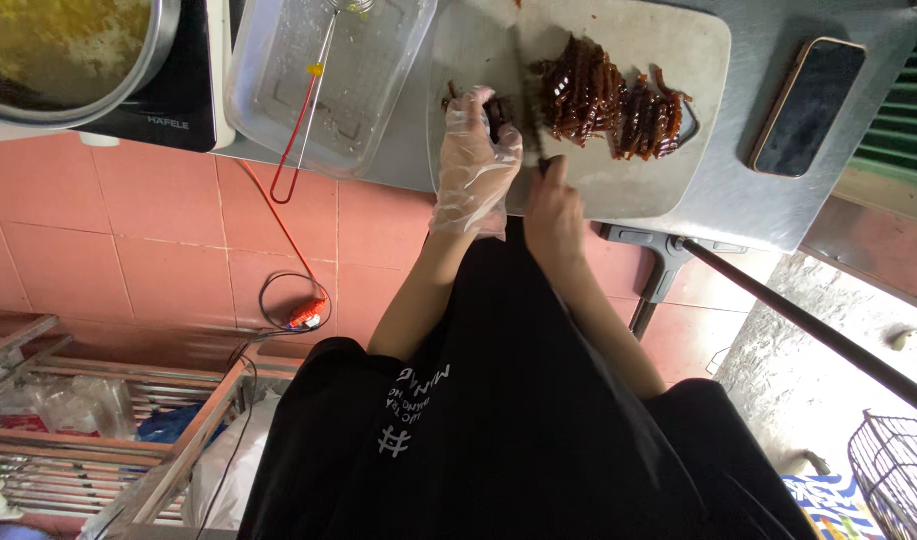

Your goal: The person slices a dark, glossy block of cooked meat into thin strips on a cutting board using a knife. They repeatedly transfer the sliced pieces into a plastic container placed on a digital scale.

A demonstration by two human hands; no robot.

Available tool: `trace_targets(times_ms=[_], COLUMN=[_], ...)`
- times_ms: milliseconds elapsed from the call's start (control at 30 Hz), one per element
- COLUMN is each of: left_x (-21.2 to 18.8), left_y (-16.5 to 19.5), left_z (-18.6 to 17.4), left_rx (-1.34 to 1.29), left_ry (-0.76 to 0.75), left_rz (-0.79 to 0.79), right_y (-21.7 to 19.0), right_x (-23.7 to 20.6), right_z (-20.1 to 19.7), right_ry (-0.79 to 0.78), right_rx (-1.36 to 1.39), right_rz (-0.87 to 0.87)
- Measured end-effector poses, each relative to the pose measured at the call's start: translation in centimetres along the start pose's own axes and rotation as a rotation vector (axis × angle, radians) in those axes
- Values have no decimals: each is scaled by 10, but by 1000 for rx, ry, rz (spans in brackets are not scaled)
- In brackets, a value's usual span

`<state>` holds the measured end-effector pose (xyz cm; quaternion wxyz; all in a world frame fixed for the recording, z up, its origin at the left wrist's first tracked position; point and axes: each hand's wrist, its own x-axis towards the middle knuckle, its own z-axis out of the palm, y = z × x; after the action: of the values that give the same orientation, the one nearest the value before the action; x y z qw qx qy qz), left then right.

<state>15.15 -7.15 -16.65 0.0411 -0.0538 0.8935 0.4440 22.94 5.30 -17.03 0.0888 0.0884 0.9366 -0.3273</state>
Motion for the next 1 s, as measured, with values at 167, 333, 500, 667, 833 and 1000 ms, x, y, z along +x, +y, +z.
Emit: trace_targets(times_ms=[167, 333, 500, 667, 833, 1000], left_x=[1, 3, 5, 3, 0, 4], left_y=[4, 1, -9, -16, -21, -30], left_z=[6, 20, 25, 25, 32, 38], left_rx=[-56, 21, 109, 68, 23, 140], left_ry=[-49, 91, 11, 23, 182, 168], left_rz=[-47, 25, -42, 2, 136, 110], right_y=[11, -1, -3, 10, 9, 5], right_x=[10, 0, -17, 7, 11, 22], right_z=[-17, -28, -27, -15, -14, -17], right_ry=[36, -18, -36, -12, 8, -6], right_rx=[-34, 21, -113, -187, -149, -226], right_rz=[64, 85, -14, -96, -108, -145])
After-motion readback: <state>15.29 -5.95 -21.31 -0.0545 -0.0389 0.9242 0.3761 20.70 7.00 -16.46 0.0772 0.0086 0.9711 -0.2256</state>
